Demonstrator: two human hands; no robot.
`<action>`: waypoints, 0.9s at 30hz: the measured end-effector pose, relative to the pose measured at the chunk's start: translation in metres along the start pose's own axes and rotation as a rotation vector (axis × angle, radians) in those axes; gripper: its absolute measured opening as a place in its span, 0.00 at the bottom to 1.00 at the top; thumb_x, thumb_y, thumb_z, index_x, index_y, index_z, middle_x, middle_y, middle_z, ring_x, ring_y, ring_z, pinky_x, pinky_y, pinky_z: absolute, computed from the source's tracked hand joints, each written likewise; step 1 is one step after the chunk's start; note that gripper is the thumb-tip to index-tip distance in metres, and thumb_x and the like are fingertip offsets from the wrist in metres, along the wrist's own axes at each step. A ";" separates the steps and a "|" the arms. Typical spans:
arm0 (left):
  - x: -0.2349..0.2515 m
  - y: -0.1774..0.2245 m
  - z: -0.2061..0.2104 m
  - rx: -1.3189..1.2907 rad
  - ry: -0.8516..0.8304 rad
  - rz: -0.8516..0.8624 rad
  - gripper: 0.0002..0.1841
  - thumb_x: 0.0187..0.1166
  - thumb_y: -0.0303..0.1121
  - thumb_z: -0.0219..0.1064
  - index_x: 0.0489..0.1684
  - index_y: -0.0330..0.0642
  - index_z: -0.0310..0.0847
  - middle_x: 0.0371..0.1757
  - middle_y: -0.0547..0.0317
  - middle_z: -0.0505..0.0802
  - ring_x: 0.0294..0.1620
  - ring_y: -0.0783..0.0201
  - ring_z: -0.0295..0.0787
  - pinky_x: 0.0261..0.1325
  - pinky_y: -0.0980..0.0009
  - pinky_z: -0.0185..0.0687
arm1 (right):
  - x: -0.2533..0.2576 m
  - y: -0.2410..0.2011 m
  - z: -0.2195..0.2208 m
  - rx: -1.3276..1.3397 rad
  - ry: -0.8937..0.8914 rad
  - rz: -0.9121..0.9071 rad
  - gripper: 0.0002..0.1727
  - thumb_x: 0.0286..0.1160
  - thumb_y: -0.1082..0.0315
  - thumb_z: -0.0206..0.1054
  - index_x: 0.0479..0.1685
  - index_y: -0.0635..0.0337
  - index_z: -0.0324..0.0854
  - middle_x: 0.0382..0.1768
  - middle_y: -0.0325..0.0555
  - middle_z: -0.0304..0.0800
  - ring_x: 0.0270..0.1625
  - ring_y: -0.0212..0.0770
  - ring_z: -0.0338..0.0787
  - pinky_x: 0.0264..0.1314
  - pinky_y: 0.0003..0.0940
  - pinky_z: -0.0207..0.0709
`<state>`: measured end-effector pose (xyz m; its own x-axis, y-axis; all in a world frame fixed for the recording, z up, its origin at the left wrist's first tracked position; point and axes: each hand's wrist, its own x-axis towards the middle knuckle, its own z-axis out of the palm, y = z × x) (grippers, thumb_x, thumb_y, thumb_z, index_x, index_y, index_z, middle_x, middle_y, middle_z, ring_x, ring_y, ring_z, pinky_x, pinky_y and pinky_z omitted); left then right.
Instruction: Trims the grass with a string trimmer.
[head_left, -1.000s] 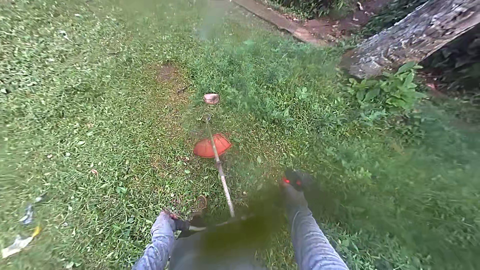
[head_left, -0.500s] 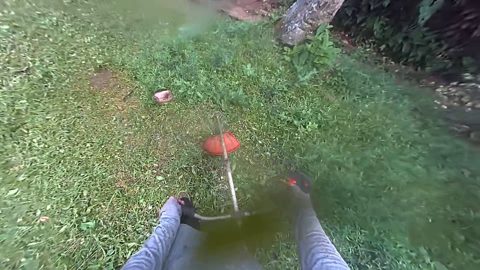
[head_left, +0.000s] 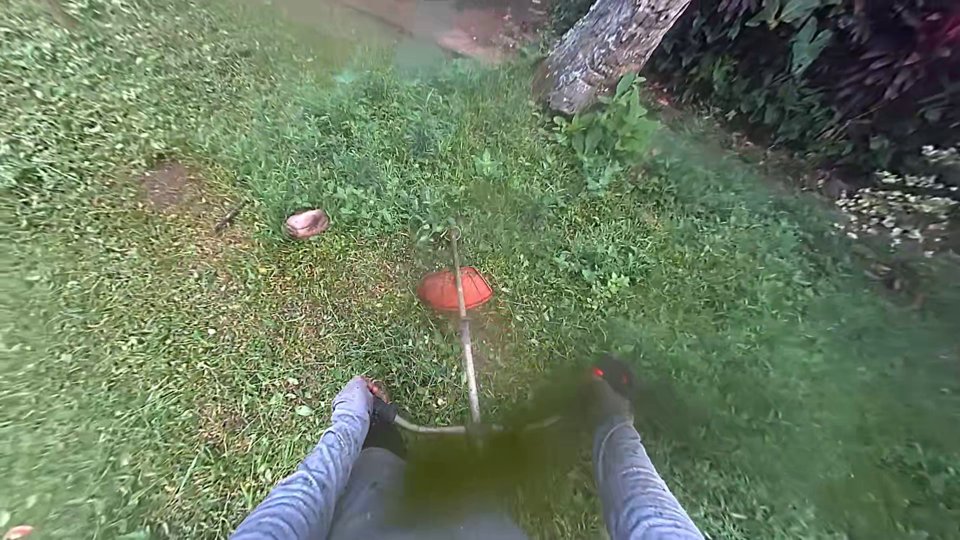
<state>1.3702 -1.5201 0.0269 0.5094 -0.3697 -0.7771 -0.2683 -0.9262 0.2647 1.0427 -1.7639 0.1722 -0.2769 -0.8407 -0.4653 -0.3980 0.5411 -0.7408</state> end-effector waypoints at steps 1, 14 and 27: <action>0.012 -0.002 -0.014 -0.057 0.029 -0.015 0.16 0.80 0.35 0.66 0.64 0.46 0.85 0.65 0.47 0.92 0.70 0.45 0.87 0.72 0.41 0.79 | 0.003 -0.022 0.021 -0.066 -0.048 0.037 0.22 0.90 0.72 0.51 0.78 0.70 0.64 0.59 0.58 0.79 0.49 0.36 0.80 0.58 0.31 0.76; 0.070 0.050 -0.155 -0.213 0.132 -0.276 0.12 0.81 0.32 0.64 0.57 0.45 0.87 0.59 0.45 0.93 0.65 0.45 0.89 0.68 0.39 0.79 | 0.141 -0.138 0.206 0.020 -0.242 0.040 0.17 0.85 0.77 0.55 0.69 0.70 0.69 0.35 0.46 0.77 0.28 0.32 0.77 0.34 0.28 0.78; 0.245 0.241 -0.265 -0.073 0.005 -0.105 0.17 0.79 0.38 0.69 0.64 0.46 0.85 0.65 0.47 0.92 0.69 0.46 0.87 0.71 0.43 0.80 | 0.232 -0.332 0.273 0.053 -0.126 -0.081 0.15 0.86 0.73 0.56 0.67 0.69 0.72 0.38 0.48 0.79 0.31 0.34 0.78 0.39 0.31 0.79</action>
<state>1.6472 -1.8533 0.0512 0.5357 -0.2705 -0.7999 -0.1534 -0.9627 0.2228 1.3496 -2.1435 0.1778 -0.1320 -0.8794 -0.4575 -0.3670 0.4721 -0.8015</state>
